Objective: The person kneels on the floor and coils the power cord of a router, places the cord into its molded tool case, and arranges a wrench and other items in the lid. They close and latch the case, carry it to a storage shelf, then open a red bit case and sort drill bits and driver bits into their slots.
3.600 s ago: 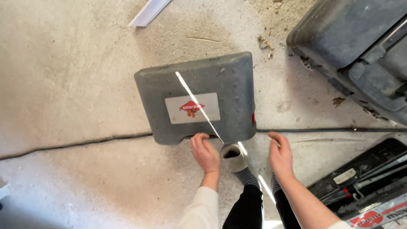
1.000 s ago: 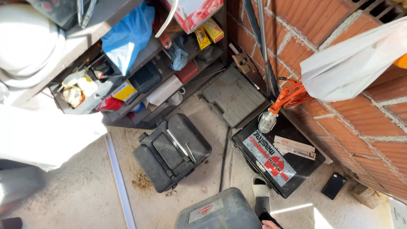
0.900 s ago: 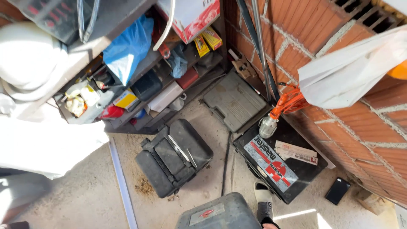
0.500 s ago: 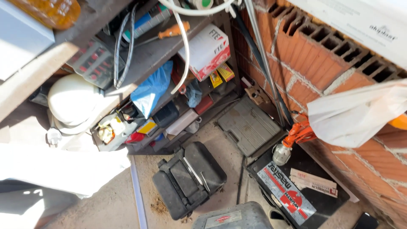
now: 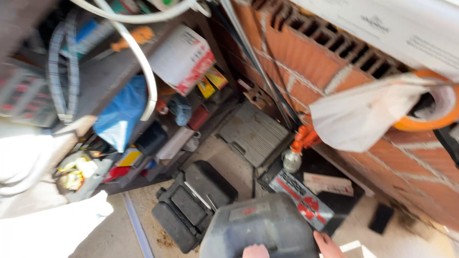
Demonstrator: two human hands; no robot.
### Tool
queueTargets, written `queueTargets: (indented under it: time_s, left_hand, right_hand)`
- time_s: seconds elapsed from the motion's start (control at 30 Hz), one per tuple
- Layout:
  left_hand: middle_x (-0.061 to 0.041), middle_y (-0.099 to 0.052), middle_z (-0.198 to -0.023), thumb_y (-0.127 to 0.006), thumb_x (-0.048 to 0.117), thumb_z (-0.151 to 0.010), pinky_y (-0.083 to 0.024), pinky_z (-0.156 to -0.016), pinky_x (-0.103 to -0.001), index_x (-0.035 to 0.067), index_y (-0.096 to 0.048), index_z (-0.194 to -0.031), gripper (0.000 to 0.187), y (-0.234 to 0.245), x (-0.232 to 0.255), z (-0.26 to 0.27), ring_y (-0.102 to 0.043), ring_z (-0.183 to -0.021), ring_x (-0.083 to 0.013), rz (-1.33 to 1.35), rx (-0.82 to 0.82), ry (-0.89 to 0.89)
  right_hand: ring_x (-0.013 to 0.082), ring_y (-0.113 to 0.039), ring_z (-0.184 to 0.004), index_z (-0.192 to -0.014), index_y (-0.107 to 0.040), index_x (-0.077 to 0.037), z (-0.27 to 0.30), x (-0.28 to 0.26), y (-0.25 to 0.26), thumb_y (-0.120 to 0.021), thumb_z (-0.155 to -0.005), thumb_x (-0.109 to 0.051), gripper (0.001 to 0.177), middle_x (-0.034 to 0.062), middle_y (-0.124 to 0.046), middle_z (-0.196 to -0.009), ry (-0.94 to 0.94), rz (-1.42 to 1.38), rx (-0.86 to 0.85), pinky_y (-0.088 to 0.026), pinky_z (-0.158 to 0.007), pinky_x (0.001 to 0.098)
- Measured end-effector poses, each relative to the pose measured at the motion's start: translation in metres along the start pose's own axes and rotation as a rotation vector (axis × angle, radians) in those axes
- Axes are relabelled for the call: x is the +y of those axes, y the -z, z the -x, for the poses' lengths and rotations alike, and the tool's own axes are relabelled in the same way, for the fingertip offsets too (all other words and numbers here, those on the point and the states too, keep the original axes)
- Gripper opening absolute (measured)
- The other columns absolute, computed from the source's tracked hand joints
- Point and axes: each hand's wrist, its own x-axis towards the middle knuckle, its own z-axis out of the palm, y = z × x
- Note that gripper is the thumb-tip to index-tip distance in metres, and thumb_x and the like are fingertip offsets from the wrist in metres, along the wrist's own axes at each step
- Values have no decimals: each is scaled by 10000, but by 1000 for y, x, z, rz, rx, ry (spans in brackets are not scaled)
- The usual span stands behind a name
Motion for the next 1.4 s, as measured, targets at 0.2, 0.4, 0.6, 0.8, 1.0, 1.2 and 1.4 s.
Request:
queueTargets:
  time_s: [0.2,0.4,0.6,0.8,1.0,1.2,1.4]
  left_hand:
    - [-109,-721,-1096,-702,369,-825,-551,-892,-434,101,-708,-1116,396,8,12,23,-694,-1034,-334,-116,200,-127]
    - [-65,-732,-1011,-663,273,-822,-559,-860,-386,145,-733,-1020,245,31,7,27,-705,-982,-301,-217,139,-120]
    - [-64,-724,-977,-613,256,-874,-568,-778,-394,107,-701,-1029,232,66,-16,45,-697,-913,-302,-379,55,-140]
    - [1,-660,-775,-618,223,-840,-494,-574,-317,133,-648,-882,104,100,-49,43,-612,-666,-219,-554,47,-147]
    - [-15,-718,-914,-666,222,-862,-555,-668,-344,152,-704,-1000,159,149,-79,46,-697,-827,-239,-702,89,-156]
    - [-20,-745,-979,-659,118,-927,-566,-694,-345,172,-727,-1044,145,200,-88,36,-719,-894,-243,-802,145,-166]
    - [-15,-726,-1136,-707,119,-919,-544,-787,-376,205,-708,-1172,267,247,-80,-7,-696,-1037,-248,-896,129,-169]
  right_hand:
    - [335,-701,-1192,-1508,-485,-174,48,-29,5,-436,-1014,-548,621,66,-618,-1433,-143,-106,46,-581,-985,446]
    - [317,-700,-1168,-1540,-471,-198,75,-57,-2,-376,-1004,-631,696,60,-621,-1457,-294,-188,28,-533,-1052,447]
    - [376,-696,-1175,-1458,-582,-140,97,-67,-33,-396,-891,-775,871,135,-662,-1399,-427,-338,-68,-565,-998,534]
    - [429,-714,-1149,-1492,-550,-234,132,-91,-74,-421,-845,-780,856,182,-690,-1401,-503,-522,-220,-570,-974,551]
    - [496,-607,-1298,-1540,-514,-200,120,-92,-128,-296,-910,-742,860,216,-641,-1473,-461,-735,-397,-476,-1064,612]
    - [500,-573,-1303,-1528,-510,-128,106,-138,-169,-240,-990,-702,832,231,-607,-1477,-475,-955,-334,-440,-1081,630]
    - [496,-554,-1304,-1482,-524,-137,51,-164,-196,-387,-991,-542,651,213,-596,-1472,-426,-1135,-320,-449,-1009,706]
